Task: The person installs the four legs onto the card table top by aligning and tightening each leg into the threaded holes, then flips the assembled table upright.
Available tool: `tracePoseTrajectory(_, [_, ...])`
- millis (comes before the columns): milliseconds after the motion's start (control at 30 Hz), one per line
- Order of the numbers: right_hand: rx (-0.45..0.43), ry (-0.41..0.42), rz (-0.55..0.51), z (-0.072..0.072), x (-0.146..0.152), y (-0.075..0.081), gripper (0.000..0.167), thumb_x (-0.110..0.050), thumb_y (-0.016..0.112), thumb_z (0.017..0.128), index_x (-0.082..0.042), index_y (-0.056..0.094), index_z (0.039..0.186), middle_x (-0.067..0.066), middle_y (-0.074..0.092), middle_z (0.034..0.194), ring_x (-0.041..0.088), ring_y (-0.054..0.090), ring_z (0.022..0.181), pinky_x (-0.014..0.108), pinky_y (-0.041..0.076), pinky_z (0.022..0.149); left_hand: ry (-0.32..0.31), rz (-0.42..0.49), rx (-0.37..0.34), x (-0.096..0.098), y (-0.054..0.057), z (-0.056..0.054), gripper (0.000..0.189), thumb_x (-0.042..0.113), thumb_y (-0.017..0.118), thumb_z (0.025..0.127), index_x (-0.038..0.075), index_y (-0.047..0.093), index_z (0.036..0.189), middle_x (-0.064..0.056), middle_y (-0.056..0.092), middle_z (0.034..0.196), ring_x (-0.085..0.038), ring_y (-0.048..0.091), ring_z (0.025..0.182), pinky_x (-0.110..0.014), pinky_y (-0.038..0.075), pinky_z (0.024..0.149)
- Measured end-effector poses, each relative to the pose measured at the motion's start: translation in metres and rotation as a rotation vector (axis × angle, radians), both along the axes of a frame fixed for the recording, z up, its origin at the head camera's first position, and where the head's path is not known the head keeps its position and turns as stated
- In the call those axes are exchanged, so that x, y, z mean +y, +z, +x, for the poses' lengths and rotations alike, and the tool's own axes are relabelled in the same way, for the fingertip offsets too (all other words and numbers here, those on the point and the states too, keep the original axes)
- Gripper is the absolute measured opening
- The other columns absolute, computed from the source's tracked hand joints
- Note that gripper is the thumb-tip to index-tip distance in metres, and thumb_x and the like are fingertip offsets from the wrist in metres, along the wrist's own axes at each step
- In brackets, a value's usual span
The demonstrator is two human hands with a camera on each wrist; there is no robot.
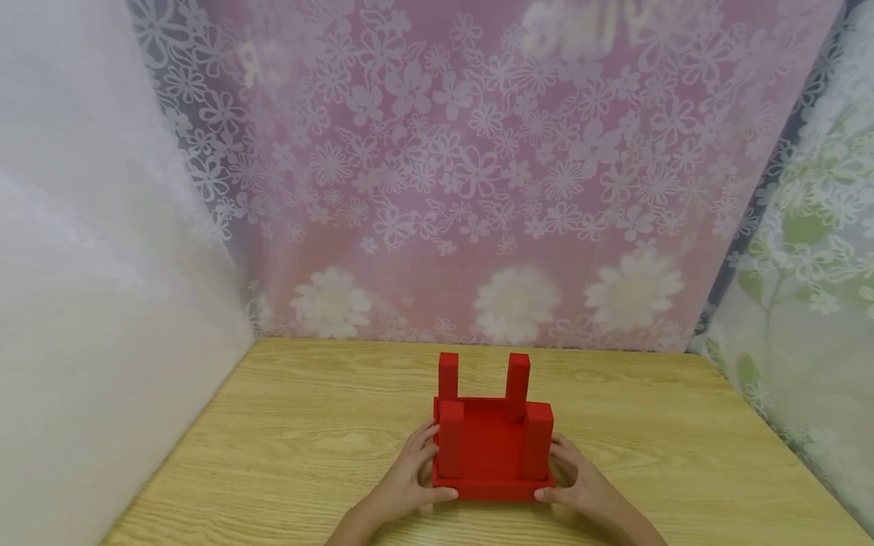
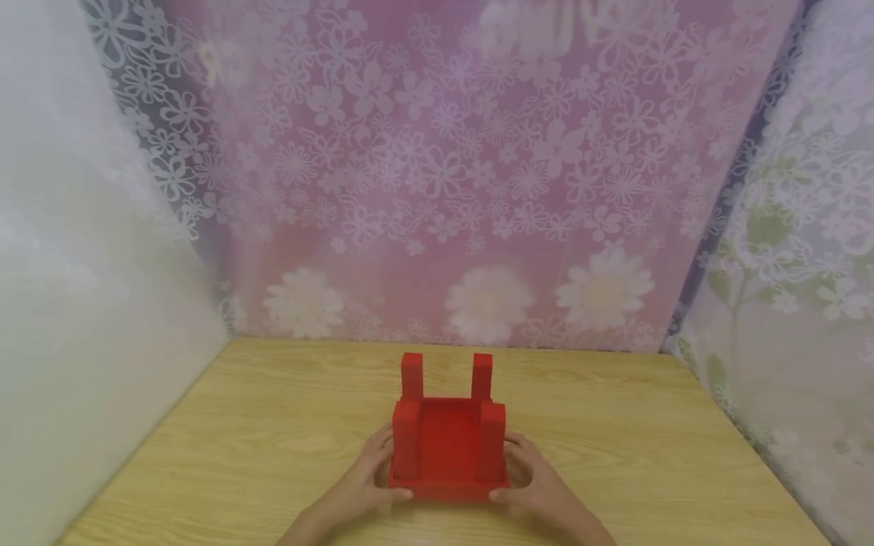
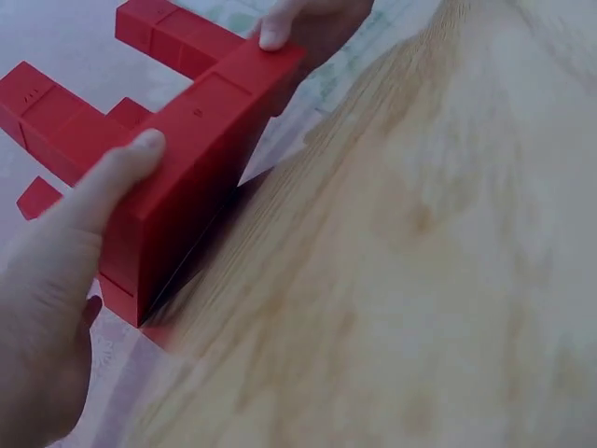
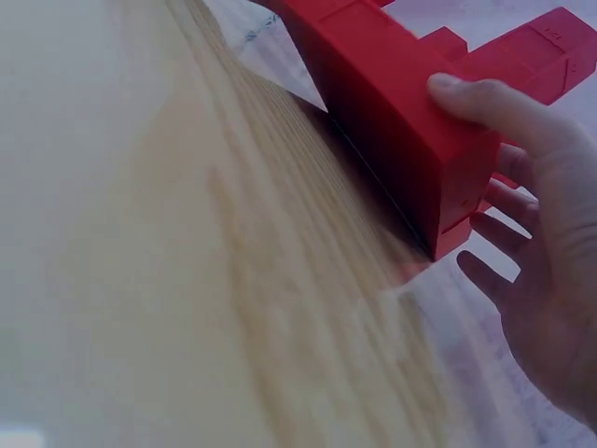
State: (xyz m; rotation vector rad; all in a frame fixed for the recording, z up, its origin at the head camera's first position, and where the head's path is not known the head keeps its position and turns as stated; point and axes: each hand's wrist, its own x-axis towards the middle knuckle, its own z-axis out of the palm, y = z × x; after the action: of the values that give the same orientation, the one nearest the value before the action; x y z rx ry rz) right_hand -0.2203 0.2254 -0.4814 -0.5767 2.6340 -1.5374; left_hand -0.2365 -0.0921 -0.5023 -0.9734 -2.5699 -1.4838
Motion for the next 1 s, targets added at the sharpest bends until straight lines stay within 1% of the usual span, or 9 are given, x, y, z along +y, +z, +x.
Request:
tracePoseTrajectory(100, [-0.039,-0.002,-0.022,0.001,0.000,0.008,0.066,-0.016,0.076,0.074,0.007,0.046,0.128,0.026,0.025,0.141,0.046,0.015,0.129,0.067,0.017,0.094,0.006,0.057,-0.068,0.000,0.006,0.001,0.060,0.041,0.072,0.077,0.007,0.056,0.124,0.004,0.020,0.147,-0.024,0.014,0.134,-0.059,0.023,0.098])
tracePoseTrajectory(200, [-0.048,0.017,-0.038,0.001,-0.001,0.016,0.056,-0.013,0.073,0.076,0.006,0.050,0.123,0.029,0.024,0.141,0.049,0.012,0.129,0.068,0.018,0.093,0.009,0.120,-0.131,0.001,0.012,0.003,0.056,0.035,0.073,0.078,0.007,0.055,0.124,0.006,0.022,0.145,-0.025,0.017,0.133,-0.059,0.022,0.098])
tracePoseTrajectory(333, [-0.013,0.046,-0.031,0.001,-0.002,0.024,0.038,-0.013,0.069,0.081,-0.001,0.055,0.115,0.026,0.032,0.137,0.049,0.019,0.127,0.067,0.023,0.091,-0.019,0.210,-0.174,0.003,0.021,0.002,0.035,0.028,0.070,0.082,0.013,0.060,0.112,0.004,0.030,0.140,-0.025,0.022,0.130,-0.057,0.023,0.099])
tracePoseTrajectory(433, [0.028,0.075,-0.015,0.001,-0.001,0.028,0.037,-0.013,0.068,0.083,-0.003,0.055,0.115,0.024,0.036,0.134,0.044,0.027,0.124,0.066,0.027,0.090,-0.036,0.277,-0.188,0.004,0.028,0.003,0.027,0.022,0.067,0.084,0.013,0.060,0.109,0.002,0.036,0.136,-0.026,0.026,0.128,-0.057,0.024,0.098])
tracePoseTrajectory(533, [0.062,0.117,-0.003,0.001,0.002,0.029,0.049,-0.011,0.071,0.079,0.000,0.051,0.122,0.023,0.036,0.134,0.028,0.033,0.123,0.065,0.029,0.088,-0.038,0.312,-0.197,0.005,0.035,0.003,0.024,0.019,0.066,0.085,0.010,0.060,0.107,-0.001,0.039,0.133,-0.028,0.026,0.128,-0.058,0.023,0.098])
tracePoseTrajectory(633, [0.069,0.151,0.008,-0.001,0.005,0.027,0.065,-0.011,0.076,0.075,0.001,0.044,0.130,0.022,0.034,0.136,0.015,0.035,0.120,0.066,0.028,0.088,-0.024,0.315,-0.219,0.004,0.041,0.001,0.023,0.018,0.066,0.086,0.008,0.061,0.106,-0.002,0.040,0.132,-0.029,0.026,0.127,-0.055,0.025,0.099])
tracePoseTrajectory(700, [0.061,0.153,0.010,-0.004,0.004,0.024,0.070,-0.016,0.078,0.074,-0.004,0.042,0.133,0.017,0.035,0.135,0.009,0.035,0.118,0.065,0.029,0.088,-0.007,0.302,-0.232,0.003,0.043,-0.001,0.022,0.019,0.066,0.086,0.008,0.061,0.104,-0.002,0.041,0.131,-0.029,0.027,0.127,-0.053,0.028,0.098])
tracePoseTrajectory(933, [0.226,0.134,-0.065,-0.030,-0.002,0.013,0.046,-0.013,0.071,0.081,-0.007,0.054,0.123,0.005,0.050,0.125,0.004,0.040,0.116,0.057,0.033,0.089,0.025,0.236,-0.220,0.001,0.053,-0.010,0.023,0.020,0.065,0.085,0.008,0.062,0.105,-0.002,0.047,0.124,-0.029,0.035,0.122,-0.053,0.029,0.097])
tracePoseTrajectory(1000, [0.237,0.121,-0.077,-0.034,-0.003,0.010,0.042,-0.012,0.071,0.081,-0.007,0.056,0.121,0.000,0.052,0.123,0.001,0.041,0.115,0.054,0.034,0.090,0.028,0.210,-0.223,0.000,0.056,-0.011,0.028,0.025,0.064,0.086,0.009,0.062,0.109,-0.001,0.047,0.125,-0.028,0.036,0.123,-0.054,0.029,0.097])
